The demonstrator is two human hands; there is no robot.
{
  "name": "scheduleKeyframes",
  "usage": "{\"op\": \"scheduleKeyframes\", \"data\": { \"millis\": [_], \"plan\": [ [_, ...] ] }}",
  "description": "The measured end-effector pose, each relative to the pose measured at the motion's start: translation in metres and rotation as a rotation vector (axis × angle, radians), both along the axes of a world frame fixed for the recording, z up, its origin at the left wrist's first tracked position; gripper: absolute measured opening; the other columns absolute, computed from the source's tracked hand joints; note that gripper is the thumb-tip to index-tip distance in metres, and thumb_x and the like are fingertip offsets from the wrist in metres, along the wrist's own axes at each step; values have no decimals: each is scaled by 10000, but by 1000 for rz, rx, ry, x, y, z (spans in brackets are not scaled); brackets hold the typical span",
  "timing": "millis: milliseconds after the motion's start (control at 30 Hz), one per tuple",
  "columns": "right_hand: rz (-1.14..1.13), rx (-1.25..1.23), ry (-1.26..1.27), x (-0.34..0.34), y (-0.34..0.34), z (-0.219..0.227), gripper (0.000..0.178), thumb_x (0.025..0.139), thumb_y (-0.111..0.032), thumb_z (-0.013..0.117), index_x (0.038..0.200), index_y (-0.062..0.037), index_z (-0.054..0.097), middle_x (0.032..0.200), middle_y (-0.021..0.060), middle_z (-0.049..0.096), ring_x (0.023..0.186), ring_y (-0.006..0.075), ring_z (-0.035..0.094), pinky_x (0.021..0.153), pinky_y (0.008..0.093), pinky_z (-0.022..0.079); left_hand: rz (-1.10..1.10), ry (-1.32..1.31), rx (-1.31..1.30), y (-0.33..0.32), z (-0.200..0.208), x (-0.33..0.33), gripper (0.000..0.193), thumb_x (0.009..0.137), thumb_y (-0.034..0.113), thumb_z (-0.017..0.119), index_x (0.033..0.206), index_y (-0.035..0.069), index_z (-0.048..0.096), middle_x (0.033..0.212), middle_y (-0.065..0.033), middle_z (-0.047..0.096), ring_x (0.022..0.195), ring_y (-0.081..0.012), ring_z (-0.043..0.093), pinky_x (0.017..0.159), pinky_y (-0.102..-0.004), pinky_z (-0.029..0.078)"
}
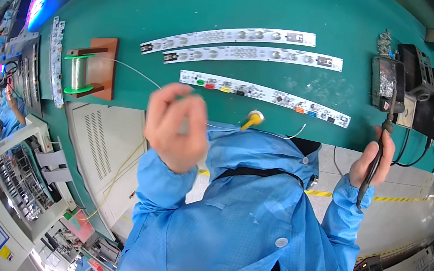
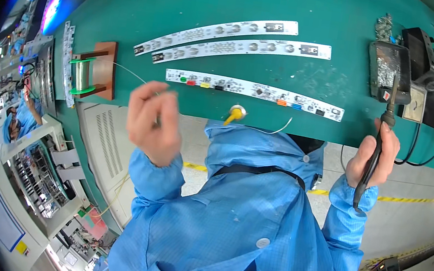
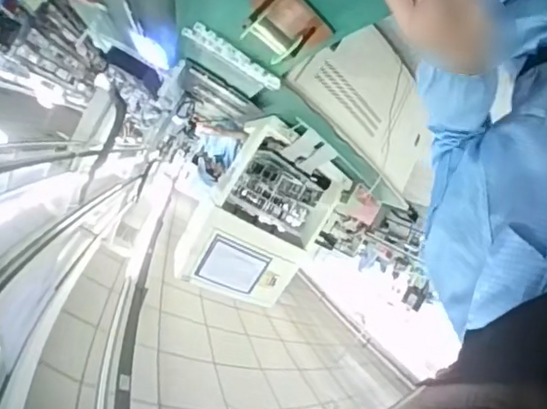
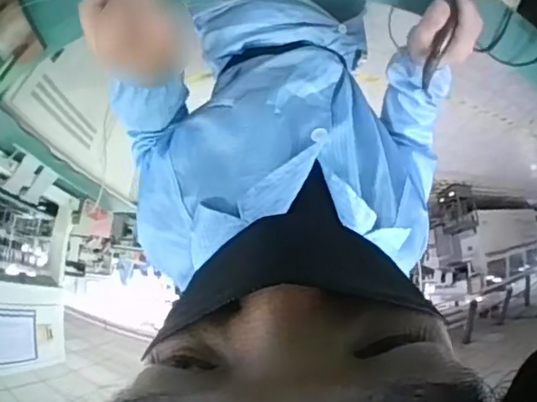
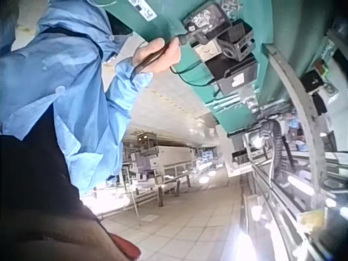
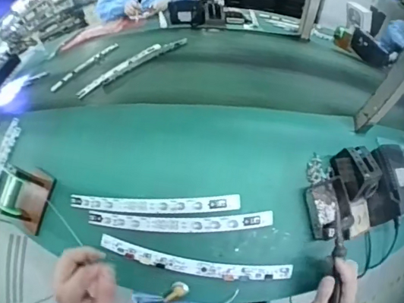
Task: Soldering wires and components onto LED light strips at a manual assembly station.
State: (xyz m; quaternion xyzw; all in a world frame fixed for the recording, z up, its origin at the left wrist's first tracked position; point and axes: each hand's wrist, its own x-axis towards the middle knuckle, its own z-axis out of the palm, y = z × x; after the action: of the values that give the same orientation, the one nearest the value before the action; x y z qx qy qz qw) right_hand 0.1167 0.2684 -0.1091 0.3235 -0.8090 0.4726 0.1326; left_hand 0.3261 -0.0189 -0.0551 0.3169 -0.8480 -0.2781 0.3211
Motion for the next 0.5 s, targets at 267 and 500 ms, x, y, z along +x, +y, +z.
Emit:
{"op": "scheduleKeyframes", "data": {
  "millis": [267, 500],
  "plan": [
    [161, 181, 14, 13, -38, 5, 482, 769, 123, 697, 1222, 39, 558, 1132, 224, 632, 978, 252, 635, 870, 352, 517, -16, -312, -242, -43, -18, 10, 175, 816, 74, 696, 974, 1, 678, 989, -128, 639, 849, -266, 629, 707, -342, 508],
    [46, -17, 52, 15, -26, -9, 507, 795, 164, 666, 1259, 20, 520, 1101, 192, 614, 994, 265, 637, 883, 365, 526, 33, 240, 735, -35, -7, 20, 183, 851, -38, 673, 1034, -32, 680, 1023, -143, 684, 846, -147, 667, 758, -251, 536]
  ]
}}
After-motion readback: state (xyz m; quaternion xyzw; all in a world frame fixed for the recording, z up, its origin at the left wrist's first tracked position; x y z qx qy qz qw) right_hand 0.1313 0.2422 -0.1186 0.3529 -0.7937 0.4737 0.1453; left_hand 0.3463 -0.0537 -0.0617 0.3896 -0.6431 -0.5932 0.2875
